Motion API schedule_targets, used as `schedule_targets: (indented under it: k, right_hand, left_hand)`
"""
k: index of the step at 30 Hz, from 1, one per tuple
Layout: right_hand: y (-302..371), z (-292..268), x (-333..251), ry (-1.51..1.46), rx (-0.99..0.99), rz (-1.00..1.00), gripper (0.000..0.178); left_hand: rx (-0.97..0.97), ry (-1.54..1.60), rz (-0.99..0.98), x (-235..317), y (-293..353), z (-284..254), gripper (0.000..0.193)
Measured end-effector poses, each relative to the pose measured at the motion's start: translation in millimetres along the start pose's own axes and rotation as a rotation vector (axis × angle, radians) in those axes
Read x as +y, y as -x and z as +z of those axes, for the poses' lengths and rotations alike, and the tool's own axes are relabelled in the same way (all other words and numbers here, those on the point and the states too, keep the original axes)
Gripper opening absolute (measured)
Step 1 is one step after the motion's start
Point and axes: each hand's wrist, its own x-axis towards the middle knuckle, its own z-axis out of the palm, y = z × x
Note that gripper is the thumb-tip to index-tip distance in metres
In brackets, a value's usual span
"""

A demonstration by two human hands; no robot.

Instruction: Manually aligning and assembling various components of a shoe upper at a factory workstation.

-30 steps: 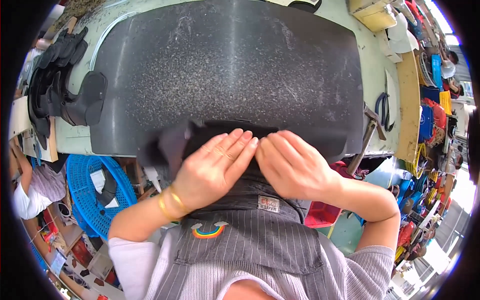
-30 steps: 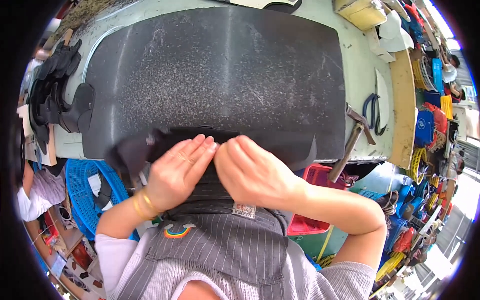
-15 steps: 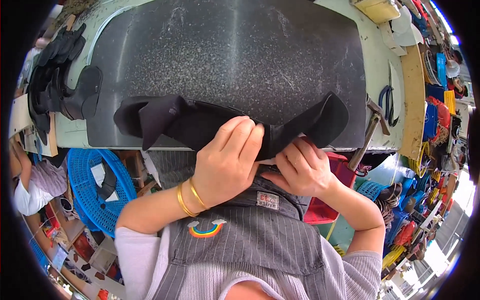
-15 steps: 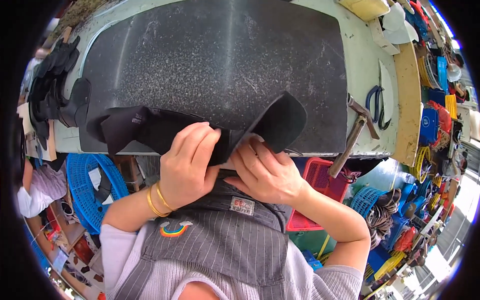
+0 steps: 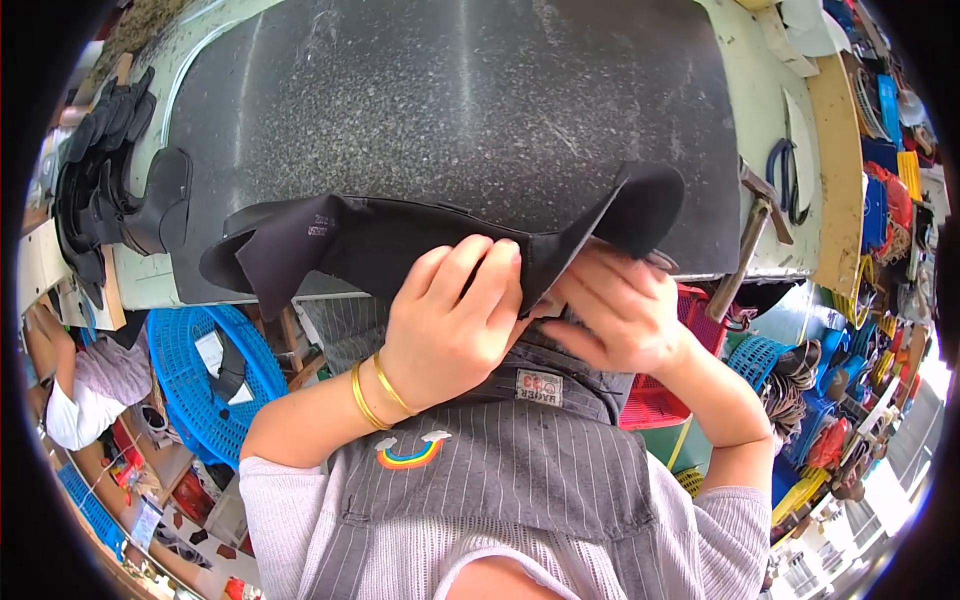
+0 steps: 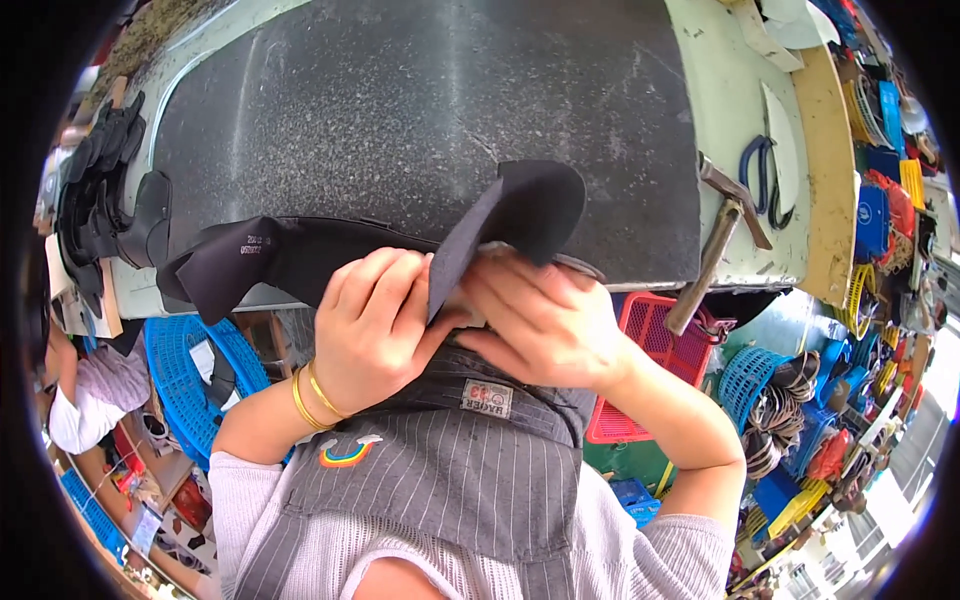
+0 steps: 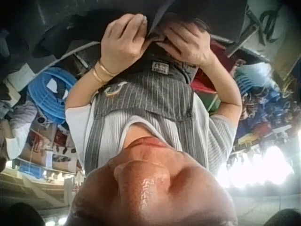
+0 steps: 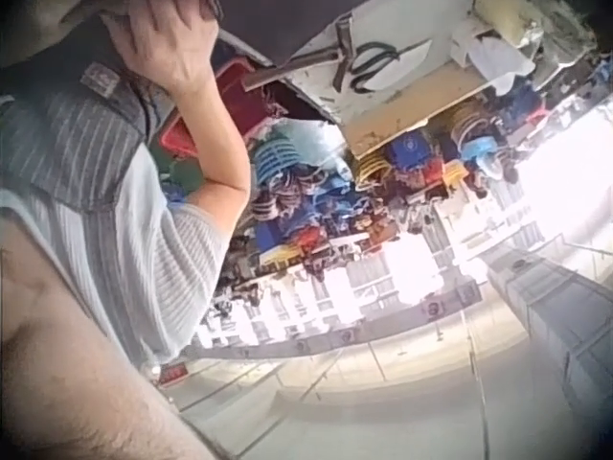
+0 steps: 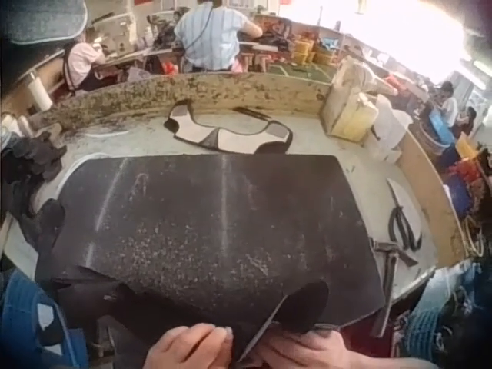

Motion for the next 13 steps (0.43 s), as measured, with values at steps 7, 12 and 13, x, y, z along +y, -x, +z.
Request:
schedule_targets:
  k: [7, 12, 13]
  right_hand:
    - [2, 0, -8, 0.095, -0.042, 0.096, 0.059]
    - [3, 1, -8, 0.049, -0.007, 0.129, 0.061]
    - [5, 1, -10, 0.047, -0.018, 0.151, 0.061]
  left_hand:
    - [-0.029, 0.228, -0.035, 2, -20, 4, 0.019]
    - [0.010, 0.468, -0.383, 6, -31, 10, 0.022]
    - [0.027, 0.508, -0.432, 8, -27, 16, 0.024]
